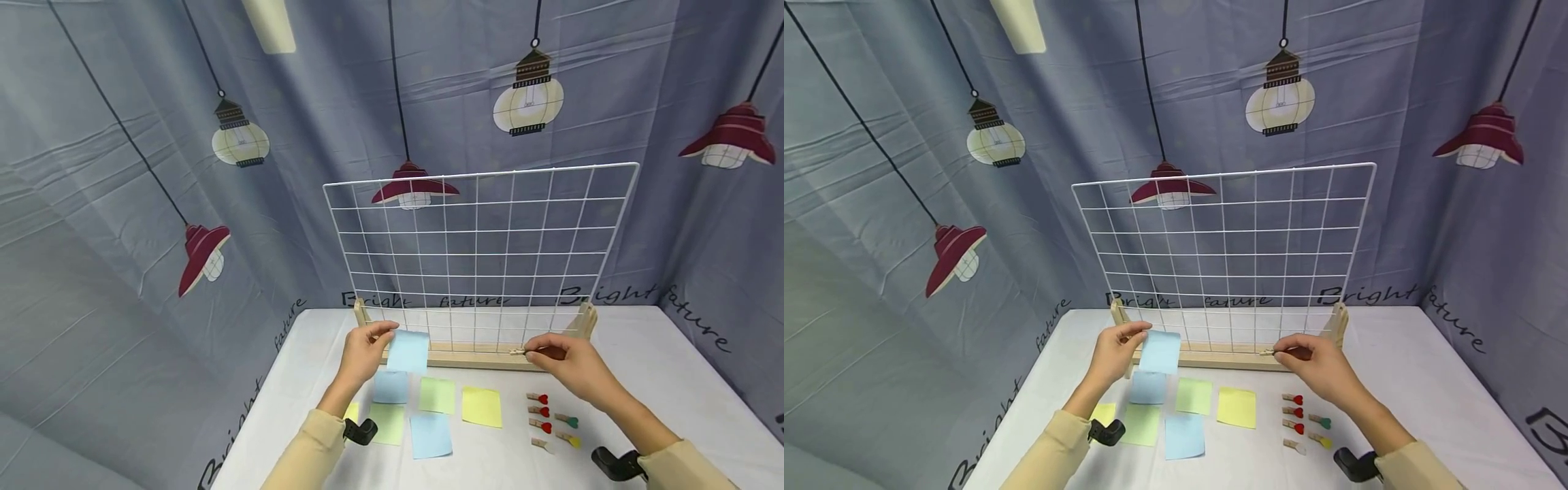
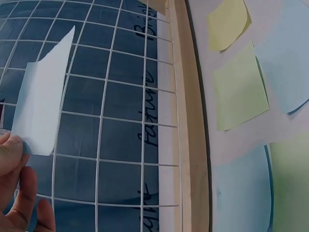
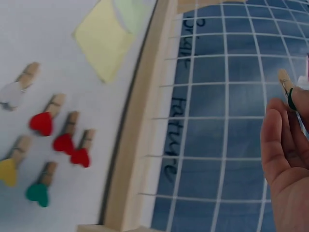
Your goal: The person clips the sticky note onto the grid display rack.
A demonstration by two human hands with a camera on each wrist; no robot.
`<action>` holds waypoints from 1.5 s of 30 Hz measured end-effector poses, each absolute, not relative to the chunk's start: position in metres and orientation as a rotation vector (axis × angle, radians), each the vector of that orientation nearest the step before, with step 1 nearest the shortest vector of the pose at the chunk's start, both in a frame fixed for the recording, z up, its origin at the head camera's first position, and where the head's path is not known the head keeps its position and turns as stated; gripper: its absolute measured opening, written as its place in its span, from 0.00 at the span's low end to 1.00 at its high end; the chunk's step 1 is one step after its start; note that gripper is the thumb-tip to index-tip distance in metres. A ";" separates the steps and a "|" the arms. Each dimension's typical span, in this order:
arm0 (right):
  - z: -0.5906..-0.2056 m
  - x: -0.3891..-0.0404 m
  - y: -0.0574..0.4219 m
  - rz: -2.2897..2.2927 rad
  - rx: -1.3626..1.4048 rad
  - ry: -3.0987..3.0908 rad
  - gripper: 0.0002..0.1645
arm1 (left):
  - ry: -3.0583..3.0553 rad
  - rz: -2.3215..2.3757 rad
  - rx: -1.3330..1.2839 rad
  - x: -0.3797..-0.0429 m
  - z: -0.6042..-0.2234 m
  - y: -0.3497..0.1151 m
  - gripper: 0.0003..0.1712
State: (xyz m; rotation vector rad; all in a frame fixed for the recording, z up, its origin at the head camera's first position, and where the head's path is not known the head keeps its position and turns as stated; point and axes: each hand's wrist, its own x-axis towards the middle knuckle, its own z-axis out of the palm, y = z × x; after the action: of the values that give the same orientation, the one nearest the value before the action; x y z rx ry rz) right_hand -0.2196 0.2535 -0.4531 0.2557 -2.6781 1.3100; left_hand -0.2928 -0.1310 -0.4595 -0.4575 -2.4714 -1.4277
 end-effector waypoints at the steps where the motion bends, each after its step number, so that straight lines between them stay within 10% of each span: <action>1: -0.449 -0.221 0.252 1.315 0.272 -2.672 0.13 | -2.465 -1.426 -0.456 -0.293 -0.459 -0.131 0.10; 45: -0.362 -0.258 0.174 1.301 0.568 -2.469 0.14 | -2.152 -1.501 -0.501 -0.306 -0.402 -0.095 0.07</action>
State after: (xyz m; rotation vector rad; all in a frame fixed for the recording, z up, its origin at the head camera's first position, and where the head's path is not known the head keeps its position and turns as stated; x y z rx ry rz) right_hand -0.2582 0.1738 -0.3625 0.5682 -2.4694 1.3007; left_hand -0.3060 -0.0955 -0.4019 -0.5015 -2.1524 -1.5014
